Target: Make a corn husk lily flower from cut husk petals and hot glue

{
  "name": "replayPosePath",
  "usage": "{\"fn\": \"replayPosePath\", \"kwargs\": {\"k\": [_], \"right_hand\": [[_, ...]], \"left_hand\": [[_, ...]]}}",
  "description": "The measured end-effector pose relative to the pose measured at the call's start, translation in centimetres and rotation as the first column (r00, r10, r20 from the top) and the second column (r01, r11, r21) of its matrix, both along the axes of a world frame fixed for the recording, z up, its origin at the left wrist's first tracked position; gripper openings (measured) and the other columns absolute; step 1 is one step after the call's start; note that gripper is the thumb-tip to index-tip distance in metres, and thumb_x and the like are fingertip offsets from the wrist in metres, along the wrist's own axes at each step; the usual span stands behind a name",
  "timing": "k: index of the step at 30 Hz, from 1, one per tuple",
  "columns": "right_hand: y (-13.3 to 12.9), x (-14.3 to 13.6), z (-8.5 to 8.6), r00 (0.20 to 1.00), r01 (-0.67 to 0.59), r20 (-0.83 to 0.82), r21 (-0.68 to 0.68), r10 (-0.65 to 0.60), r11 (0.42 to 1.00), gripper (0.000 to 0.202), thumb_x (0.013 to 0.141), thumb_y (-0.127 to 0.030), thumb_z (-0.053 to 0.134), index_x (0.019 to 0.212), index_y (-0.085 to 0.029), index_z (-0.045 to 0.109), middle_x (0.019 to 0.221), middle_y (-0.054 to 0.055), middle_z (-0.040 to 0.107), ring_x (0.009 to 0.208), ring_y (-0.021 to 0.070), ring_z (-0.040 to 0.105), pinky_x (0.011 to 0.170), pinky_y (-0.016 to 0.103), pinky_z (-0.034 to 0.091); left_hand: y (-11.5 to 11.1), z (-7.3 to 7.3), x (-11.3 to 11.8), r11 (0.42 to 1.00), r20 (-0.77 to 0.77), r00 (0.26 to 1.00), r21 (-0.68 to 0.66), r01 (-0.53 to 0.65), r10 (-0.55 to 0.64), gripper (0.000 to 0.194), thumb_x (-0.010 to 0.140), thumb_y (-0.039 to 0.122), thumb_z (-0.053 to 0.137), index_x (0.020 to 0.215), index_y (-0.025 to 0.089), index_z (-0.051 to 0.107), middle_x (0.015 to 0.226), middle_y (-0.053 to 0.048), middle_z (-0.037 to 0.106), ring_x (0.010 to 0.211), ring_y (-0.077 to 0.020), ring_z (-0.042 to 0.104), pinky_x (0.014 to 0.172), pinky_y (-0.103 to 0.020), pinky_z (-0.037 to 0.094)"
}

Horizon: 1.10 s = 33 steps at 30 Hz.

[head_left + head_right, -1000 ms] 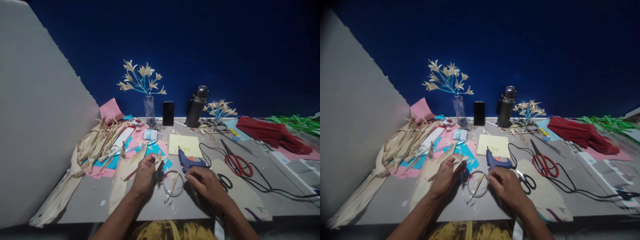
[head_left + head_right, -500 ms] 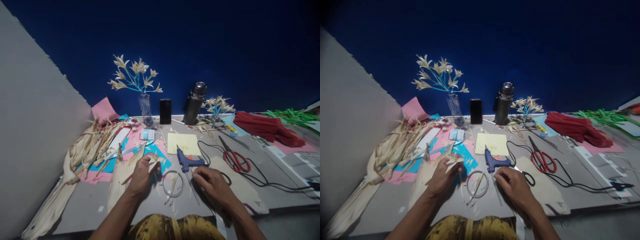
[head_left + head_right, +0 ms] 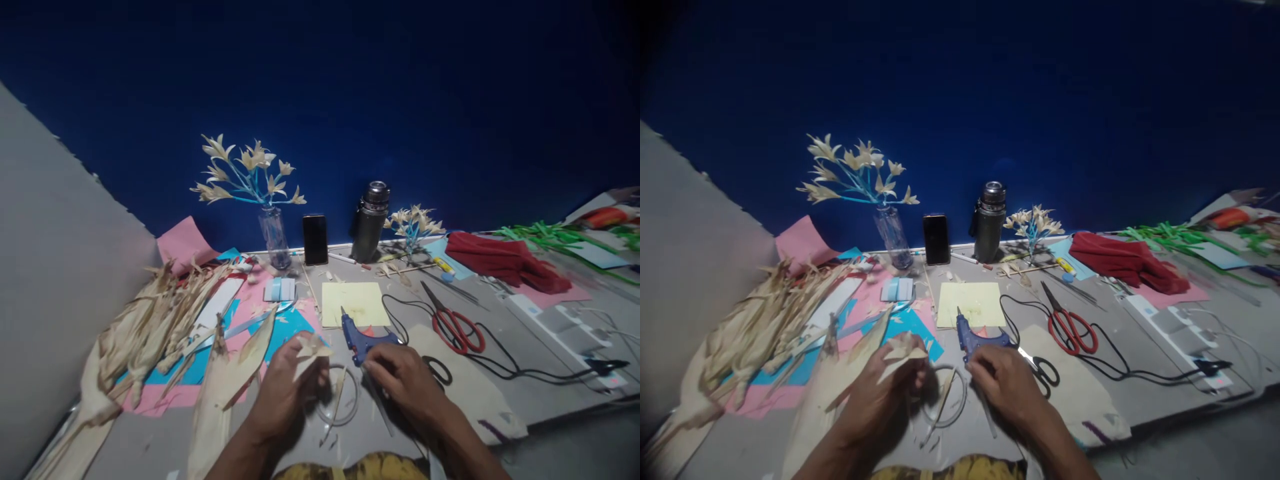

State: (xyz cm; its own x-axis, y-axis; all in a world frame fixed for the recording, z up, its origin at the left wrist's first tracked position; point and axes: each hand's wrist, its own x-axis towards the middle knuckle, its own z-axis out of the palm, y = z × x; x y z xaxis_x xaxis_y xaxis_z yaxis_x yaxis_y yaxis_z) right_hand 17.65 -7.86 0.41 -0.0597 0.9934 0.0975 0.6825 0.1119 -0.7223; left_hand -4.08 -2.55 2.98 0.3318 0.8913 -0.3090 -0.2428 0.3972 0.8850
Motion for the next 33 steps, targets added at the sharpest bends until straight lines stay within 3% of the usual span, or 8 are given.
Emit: {"fn": "replayPosePath", "kwargs": {"k": [2, 6, 11, 17, 21, 28, 33], "right_hand": [[0.3, -0.8, 0.1, 0.998, -0.025, -0.05, 0.028, 0.027, 0.999, 0.018, 0.093, -0.026, 0.055, 0.079, -0.02, 0.065, 0.075, 0.002, 0.07, 0.07, 0.0171, 0.063, 0.067, 0.026, 0.043], [0.8, -2.1, 0.5, 0.994, -0.049, -0.095, 0.066, 0.055, 0.997, 0.006, 0.089, -0.021, 0.06, 0.086, -0.02, 0.066, 0.076, 0.001, 0.068, 0.068, 0.0159, 0.061, 0.065, 0.025, 0.042], [1.0, -2.6, 0.6, 0.993, -0.074, -0.09, 0.035, 0.077, 0.997, 0.005, 0.089, -0.02, 0.061, 0.086, -0.019, 0.066, 0.075, 0.001, 0.067, 0.066, 0.0157, 0.06, 0.064, 0.025, 0.041], [0.5, -1.3, 0.0, 0.996, -0.08, -0.037, 0.003, 0.08, 0.997, 0.012, 0.092, -0.023, 0.058, 0.083, -0.02, 0.066, 0.078, 0.002, 0.071, 0.072, 0.0176, 0.065, 0.068, 0.026, 0.042], [0.3, 0.7, 0.5, 1.0, -0.005, 0.021, -0.022, 0.005, 1.0, 0.015, 0.092, -0.025, 0.055, 0.083, -0.02, 0.066, 0.081, 0.002, 0.072, 0.075, 0.0183, 0.065, 0.07, 0.027, 0.043], [-0.3, 5.2, 0.6, 0.964, 0.198, 0.181, 0.001, -0.195, 0.98, 0.023, 0.093, -0.037, 0.05, 0.084, -0.022, 0.065, 0.081, 0.004, 0.072, 0.074, 0.0214, 0.065, 0.068, 0.03, 0.042], [-0.1, 8.9, 0.5, 0.891, 0.379, 0.269, 0.001, -0.365, 0.925, 0.028, 0.092, -0.04, 0.048, 0.08, -0.023, 0.066, 0.075, 0.004, 0.072, 0.071, 0.0222, 0.065, 0.065, 0.03, 0.041]], "left_hand": [[-0.1, 0.4, 1.0, 0.998, -0.058, 0.997, 0.0, 0.056, -0.056, 0.036, 0.067, 0.038, 0.086, 0.08, 0.016, 0.061, 0.062, 0.0, 0.059, 0.052, -0.0104, 0.051, 0.05, -0.022, 0.039], [0.0, -0.2, 1.8, 0.996, 0.01, 0.996, -0.003, 0.09, -0.09, 0.035, 0.068, 0.038, 0.085, 0.074, 0.016, 0.058, 0.059, 0.003, 0.054, 0.05, -0.0076, 0.045, 0.049, -0.02, 0.036], [0.5, -2.0, 0.8, 0.996, 0.159, 0.986, -0.068, 0.052, -0.041, 0.033, 0.069, 0.03, 0.084, 0.075, 0.017, 0.055, 0.063, 0.0, 0.06, 0.055, -0.0101, 0.051, 0.054, -0.022, 0.04], [-0.1, -2.8, -0.9, 0.995, 0.283, 0.959, -0.098, 0.031, -0.002, 0.03, 0.072, 0.03, 0.083, 0.07, 0.014, 0.058, 0.069, -0.003, 0.058, 0.062, -0.0132, 0.053, 0.059, -0.026, 0.042], [0.2, -2.5, -2.0, 0.991, 0.379, 0.92, -0.124, -0.054, 0.098, 0.019, 0.074, 0.02, 0.079, 0.075, 0.015, 0.061, 0.076, -0.003, 0.055, 0.066, -0.0143, 0.052, 0.06, -0.028, 0.043], [2.7, 0.0, -2.3, 0.993, 0.399, 0.911, -0.007, -0.115, 0.109, 0.017, 0.073, 0.019, 0.081, 0.075, 0.012, 0.065, 0.077, -0.004, 0.053, 0.065, -0.0122, 0.047, 0.056, -0.025, 0.042], [3.2, -0.2, -1.4, 0.989, 0.346, 0.926, -0.066, -0.134, 0.149, 0.021, 0.068, 0.021, 0.085, 0.074, 0.011, 0.067, 0.074, -0.004, 0.054, 0.063, -0.0112, 0.047, 0.055, -0.024, 0.043]]}}
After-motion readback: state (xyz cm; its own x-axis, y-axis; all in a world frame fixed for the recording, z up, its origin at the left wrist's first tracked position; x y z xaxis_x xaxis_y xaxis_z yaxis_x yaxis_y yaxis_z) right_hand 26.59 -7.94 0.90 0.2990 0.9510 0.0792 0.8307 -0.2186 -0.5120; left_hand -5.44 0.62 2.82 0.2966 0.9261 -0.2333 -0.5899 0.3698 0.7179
